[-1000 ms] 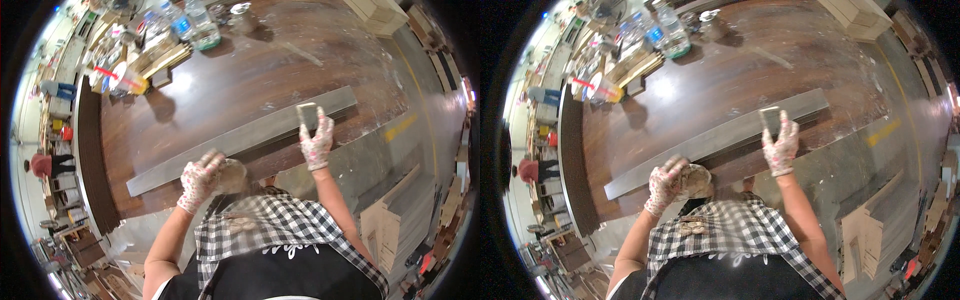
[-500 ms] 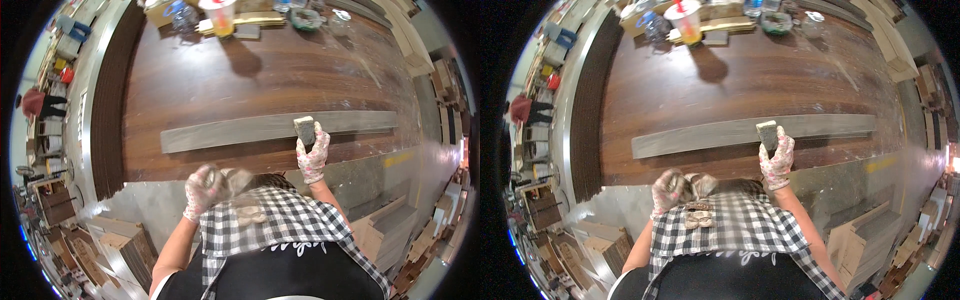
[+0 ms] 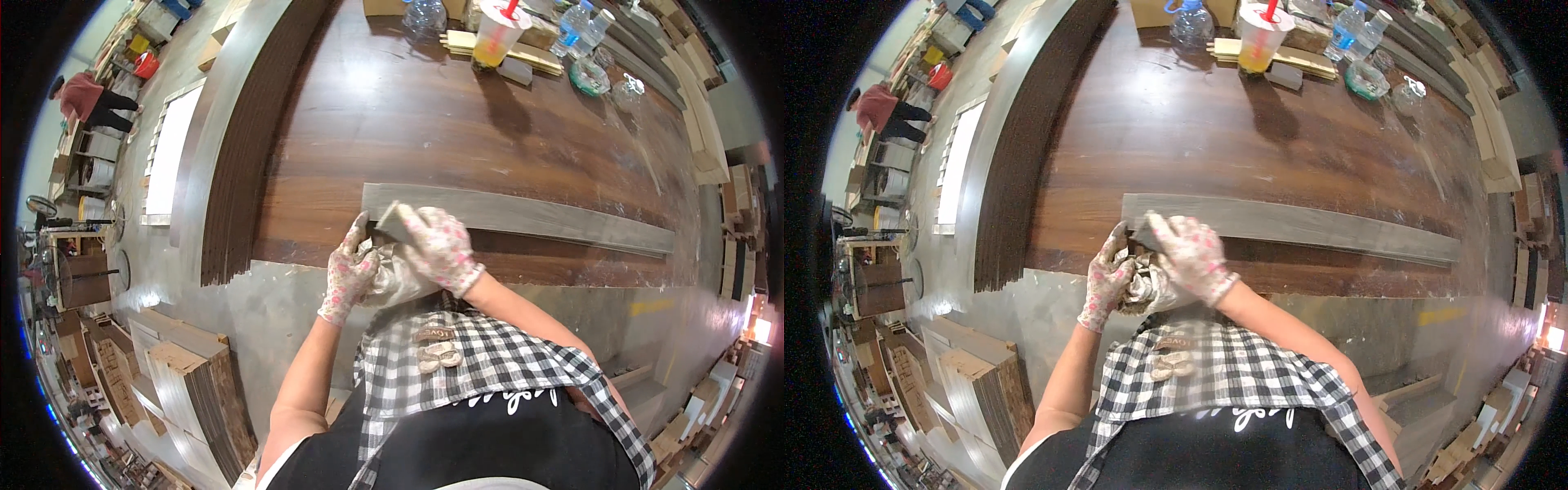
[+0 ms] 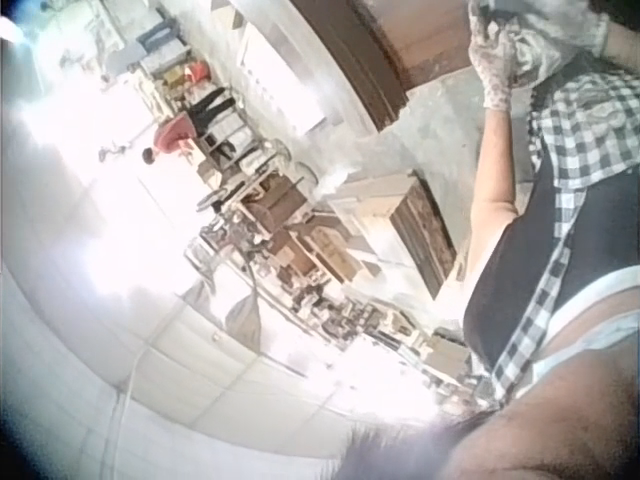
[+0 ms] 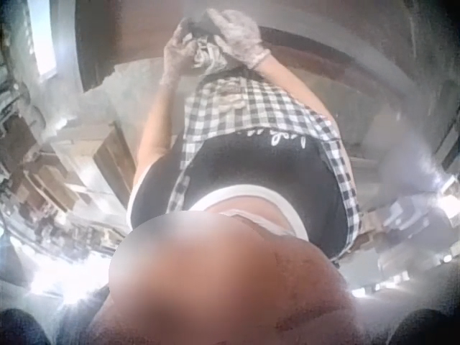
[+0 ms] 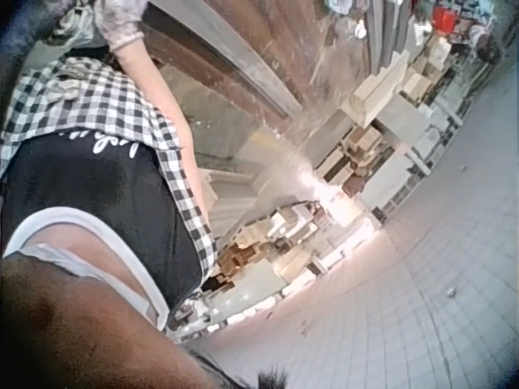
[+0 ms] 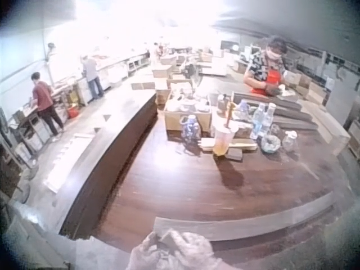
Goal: The person sands a long wood board by hand using a sanding block. They repeatedly rub the block along the length and edges of the wood while wearing gloves and an apron.
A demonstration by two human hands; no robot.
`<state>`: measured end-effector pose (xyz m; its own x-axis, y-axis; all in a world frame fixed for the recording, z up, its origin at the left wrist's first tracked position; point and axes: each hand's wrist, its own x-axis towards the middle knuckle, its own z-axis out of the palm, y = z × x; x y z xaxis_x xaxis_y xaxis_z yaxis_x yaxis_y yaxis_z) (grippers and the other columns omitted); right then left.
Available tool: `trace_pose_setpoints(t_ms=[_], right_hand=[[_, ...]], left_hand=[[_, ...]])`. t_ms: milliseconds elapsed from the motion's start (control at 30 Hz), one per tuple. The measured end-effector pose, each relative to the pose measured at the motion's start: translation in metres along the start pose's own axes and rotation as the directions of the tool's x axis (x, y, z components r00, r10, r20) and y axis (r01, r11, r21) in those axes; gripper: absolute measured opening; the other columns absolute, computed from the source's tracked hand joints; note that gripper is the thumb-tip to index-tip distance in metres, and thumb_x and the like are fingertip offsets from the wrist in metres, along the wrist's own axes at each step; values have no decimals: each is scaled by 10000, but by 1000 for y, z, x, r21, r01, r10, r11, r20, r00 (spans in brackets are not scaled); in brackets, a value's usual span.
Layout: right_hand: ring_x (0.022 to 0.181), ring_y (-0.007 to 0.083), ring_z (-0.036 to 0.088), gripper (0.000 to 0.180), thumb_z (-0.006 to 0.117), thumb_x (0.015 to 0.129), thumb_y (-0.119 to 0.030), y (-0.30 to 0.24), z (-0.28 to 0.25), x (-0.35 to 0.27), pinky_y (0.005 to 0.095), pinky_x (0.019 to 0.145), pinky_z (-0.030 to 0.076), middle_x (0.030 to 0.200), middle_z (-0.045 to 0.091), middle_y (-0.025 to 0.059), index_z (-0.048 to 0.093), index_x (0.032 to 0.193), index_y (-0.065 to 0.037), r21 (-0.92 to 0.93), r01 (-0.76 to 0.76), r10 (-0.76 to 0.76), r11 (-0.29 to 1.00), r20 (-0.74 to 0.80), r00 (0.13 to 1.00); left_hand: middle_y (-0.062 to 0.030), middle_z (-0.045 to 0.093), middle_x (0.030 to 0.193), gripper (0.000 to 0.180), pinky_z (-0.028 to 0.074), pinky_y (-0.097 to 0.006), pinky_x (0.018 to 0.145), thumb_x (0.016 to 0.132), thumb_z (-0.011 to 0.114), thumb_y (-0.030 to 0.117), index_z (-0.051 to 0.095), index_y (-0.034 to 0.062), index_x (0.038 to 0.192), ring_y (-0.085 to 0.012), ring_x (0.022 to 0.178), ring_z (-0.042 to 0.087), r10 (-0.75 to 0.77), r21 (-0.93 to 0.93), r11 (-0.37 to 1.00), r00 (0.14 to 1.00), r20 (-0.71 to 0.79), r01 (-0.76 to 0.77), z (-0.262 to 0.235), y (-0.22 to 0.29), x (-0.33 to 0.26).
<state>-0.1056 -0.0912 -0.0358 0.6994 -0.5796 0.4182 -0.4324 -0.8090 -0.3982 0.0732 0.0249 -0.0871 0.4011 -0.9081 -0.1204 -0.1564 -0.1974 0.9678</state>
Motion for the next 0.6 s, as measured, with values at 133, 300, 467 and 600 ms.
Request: trace_pose_setpoints(t_ms=[133,300,467,600], right_hand=[[821,284,625,566,702,759,-123,-11,19,23,417,714,528,946,635,110,597,1314,-83,32,95,-96,995,59,994],[894,297,646,637,737,733,-143,33,-40,-47,445,780,548,1022,647,161,587,1350,-86,-22,-72,72,997,18,997],[944,325,650,543,735,783,-163,1,-34,-18,454,806,547,1086,631,165,624,1310,-92,89,-92,95,992,-37,995],[934,294,645,438,686,827,-133,-7,-3,5,403,759,537,1081,646,114,656,1262,-161,-18,-32,32,999,-12,999]], left_hand=[[-143,629,1342,590,479,-342,1039,857,571,-13,507,57,1440,-243,1244,600,-96,-185,981,982,-161,65,-15,5,-19],[-94,680,1218,433,490,-280,936,835,554,-58,641,-10,1256,-148,1048,623,-140,-56,990,966,-216,131,-35,11,-46],[-75,725,1072,361,515,-288,914,817,564,-76,688,-13,1150,-149,986,662,-118,-144,984,991,-64,108,-13,32,-41],[-79,735,980,310,532,-289,877,793,566,-71,717,-15,1057,-153,920,688,-70,-103,991,993,97,80,7,57,-31]])
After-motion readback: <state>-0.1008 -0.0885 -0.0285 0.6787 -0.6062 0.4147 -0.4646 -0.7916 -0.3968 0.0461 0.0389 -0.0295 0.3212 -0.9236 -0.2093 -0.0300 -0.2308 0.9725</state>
